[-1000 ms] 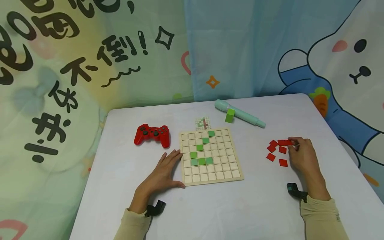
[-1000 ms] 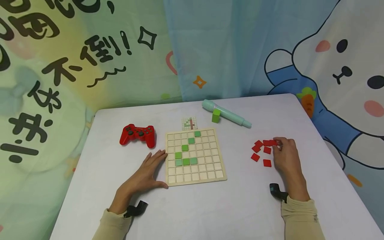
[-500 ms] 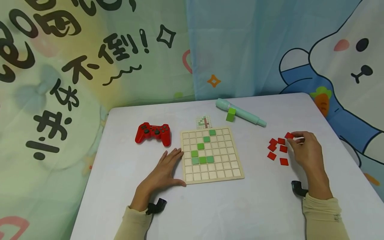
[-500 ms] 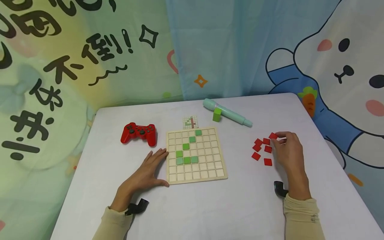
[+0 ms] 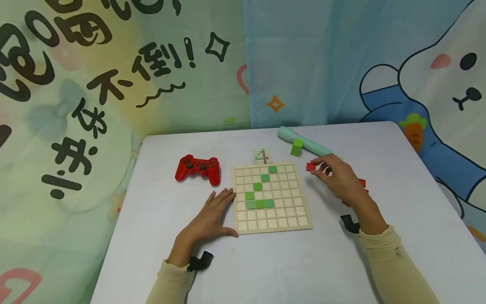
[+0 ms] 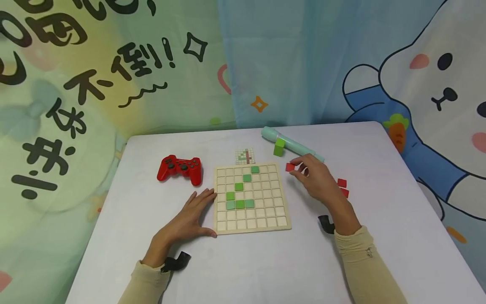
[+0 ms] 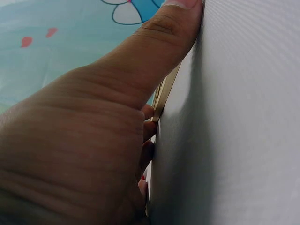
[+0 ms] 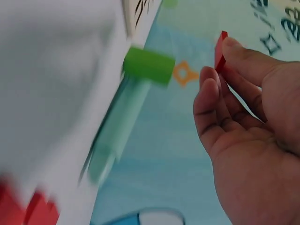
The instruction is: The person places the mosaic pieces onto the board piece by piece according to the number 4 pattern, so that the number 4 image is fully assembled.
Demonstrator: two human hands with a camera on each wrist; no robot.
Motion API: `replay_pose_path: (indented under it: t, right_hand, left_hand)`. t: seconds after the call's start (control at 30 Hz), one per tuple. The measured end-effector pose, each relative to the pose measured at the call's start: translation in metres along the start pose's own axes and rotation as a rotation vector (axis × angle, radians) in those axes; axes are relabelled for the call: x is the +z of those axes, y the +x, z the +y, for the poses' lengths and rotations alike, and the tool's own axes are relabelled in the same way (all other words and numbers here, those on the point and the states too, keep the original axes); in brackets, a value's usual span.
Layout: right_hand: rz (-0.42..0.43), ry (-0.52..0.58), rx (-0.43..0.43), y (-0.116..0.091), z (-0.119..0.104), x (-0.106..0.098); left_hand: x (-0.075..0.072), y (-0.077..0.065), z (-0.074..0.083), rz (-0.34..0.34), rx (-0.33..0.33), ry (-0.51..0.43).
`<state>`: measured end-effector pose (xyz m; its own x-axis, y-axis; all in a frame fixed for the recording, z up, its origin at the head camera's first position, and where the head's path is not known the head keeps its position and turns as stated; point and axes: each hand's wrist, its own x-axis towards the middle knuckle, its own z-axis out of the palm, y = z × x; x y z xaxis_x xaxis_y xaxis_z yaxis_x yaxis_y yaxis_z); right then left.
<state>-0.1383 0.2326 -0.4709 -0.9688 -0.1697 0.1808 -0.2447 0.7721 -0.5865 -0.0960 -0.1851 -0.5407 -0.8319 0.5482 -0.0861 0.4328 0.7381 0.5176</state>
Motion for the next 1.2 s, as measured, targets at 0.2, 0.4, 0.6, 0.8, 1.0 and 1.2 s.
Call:
replay_pose_path:
  t: [0.2,0.4,0.6,0.8,1.0,1.2]
  right_hand:
    - [-0.237,0.016,-0.026,0.032,-0.023,0.035]
    - [-0.352,-0.013,-0.113,0.048,-0.032,0.06]
    - [-0.375,-0.005,-0.101,0.053,-0.034,0.072]
    - [-0.369,-0.002,-0.122,0.055,-0.036,0.078]
    - [-0.384,-0.009,-0.113,0.058,-0.036,0.079]
    - [-0.401,-0.022,-0.111,0.061,-0.037,0.08]
  left_hand:
    - [0.0,-0.001,-0.001,0.002,0.003,0.004]
    - [0.002,0.0,0.0,0.004,0.007,-0.001]
    - [0.001,0.001,0.0,-0.001,0.002,0.006]
    - [-0.001,0.001,0.0,0.006,0.001,0.007]
    - [0.001,0.001,-0.001,0.003,0.0,0.013]
    - [0.001,0.001,-0.001,0.003,0.001,0.018]
